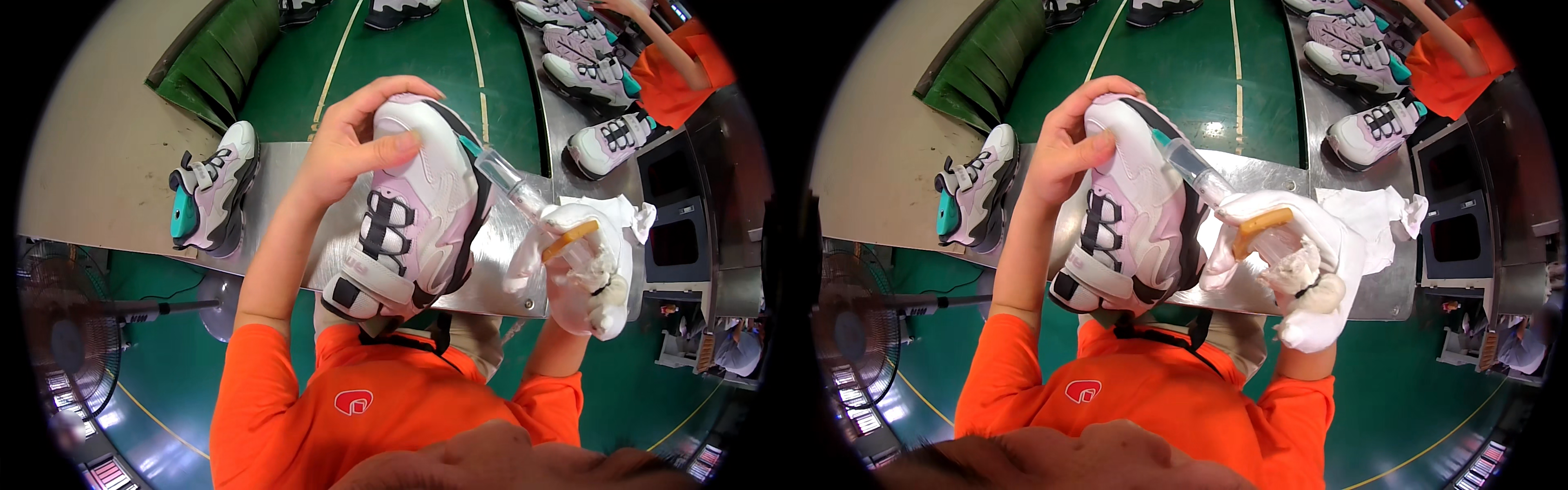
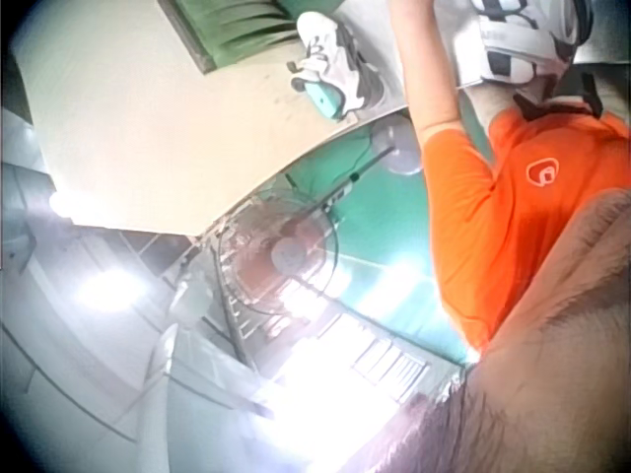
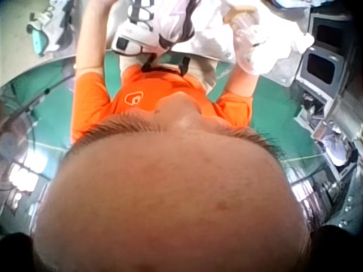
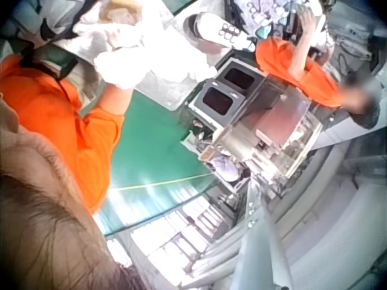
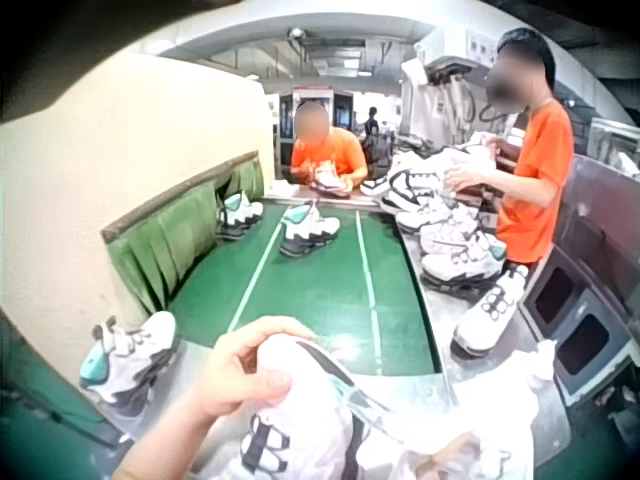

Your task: The person uses a syringe to apply glue to the seams of white and teal sneakers on a factory assembly line. They pick up each shoe, inject glue into specific areas, and place the shoe back on the conveyor belt. Other workers are visible in the background performing similar tasks.

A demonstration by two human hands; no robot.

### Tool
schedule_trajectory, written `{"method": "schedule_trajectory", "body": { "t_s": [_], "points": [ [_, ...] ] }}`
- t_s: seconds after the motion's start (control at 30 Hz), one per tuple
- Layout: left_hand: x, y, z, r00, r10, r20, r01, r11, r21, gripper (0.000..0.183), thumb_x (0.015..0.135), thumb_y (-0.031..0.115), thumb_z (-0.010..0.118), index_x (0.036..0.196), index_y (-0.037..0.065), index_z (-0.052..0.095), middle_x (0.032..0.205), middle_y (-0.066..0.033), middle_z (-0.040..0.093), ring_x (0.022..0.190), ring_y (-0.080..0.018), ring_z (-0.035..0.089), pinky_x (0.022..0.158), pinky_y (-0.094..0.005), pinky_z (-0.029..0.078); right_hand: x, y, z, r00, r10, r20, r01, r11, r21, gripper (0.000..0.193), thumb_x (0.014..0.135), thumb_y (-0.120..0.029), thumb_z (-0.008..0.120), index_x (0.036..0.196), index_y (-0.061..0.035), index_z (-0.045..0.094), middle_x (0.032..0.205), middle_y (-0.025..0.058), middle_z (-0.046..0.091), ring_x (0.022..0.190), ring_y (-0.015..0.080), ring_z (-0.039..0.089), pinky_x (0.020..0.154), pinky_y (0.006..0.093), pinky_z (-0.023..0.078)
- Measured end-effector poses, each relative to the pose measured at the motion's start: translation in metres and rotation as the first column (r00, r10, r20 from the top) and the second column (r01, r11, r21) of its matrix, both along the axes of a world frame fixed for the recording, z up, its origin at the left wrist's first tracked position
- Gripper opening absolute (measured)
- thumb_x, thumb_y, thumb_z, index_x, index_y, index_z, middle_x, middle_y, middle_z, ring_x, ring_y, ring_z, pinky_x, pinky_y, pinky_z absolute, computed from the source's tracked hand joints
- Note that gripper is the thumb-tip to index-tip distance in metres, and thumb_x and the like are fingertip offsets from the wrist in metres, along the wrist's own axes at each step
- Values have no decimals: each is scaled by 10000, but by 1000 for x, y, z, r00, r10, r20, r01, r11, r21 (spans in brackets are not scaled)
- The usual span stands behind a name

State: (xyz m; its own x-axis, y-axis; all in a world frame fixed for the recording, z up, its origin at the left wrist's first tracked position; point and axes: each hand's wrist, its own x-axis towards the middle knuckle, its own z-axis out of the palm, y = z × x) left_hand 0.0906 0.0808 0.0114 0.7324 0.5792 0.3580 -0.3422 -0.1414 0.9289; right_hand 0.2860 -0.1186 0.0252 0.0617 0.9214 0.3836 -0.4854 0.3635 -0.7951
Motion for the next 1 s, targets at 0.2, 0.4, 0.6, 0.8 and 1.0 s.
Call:
{"method": "schedule_trajectory", "body": {
  "t_s": [0.2,0.4,0.6,0.8,1.0],
  "points": [
    [-9,18,-25,995,102,19,-98,986,-137,558,863,213,699,1322,-22,490,1181,-106,608,1039,-162,610,920,-272,472,0,14,-23,999,-26,31,31,988,-154,973,518,-330,913,1222,196,494,1022,201,618,880,234,622,784,338,502],
    [-9,25,-44,969,231,83,-203,945,-258,450,900,154,669,1299,-4,533,1086,-72,651,963,-127,624,841,-245,486,-11,30,-46,997,1,-80,-10,993,-113,923,517,-288,889,1197,207,509,1000,208,624,864,248,636,776,346,509],
    [-14,29,-54,951,307,-25,-304,921,-243,474,947,226,597,1343,-17,501,1177,-94,629,1070,-160,608,957,-263,443,-19,21,-52,981,-189,-40,171,945,-278,921,510,-363,897,1121,227,542,955,237,622,792,261,646,737,329,517],
    [-14,29,-58,942,335,8,-318,902,-294,393,947,183,609,1289,-2,549,1100,-74,645,984,-130,619,868,-246,478,-12,9,-57,986,-164,31,165,935,-313,981,492,-414,894,1176,166,497,862,272,598,626,361,628,583,409,539],
    [-18,34,-66,938,345,-14,-331,886,-324,412,986,209,545,1336,-5,510,1156,-85,645,1057,-142,618,919,-240,465,-5,-6,-61,992,-123,5,119,947,-299,970,500,-378,905,1154,205,490,890,278,607,641,351,630,581,393,529]
  ]
}}
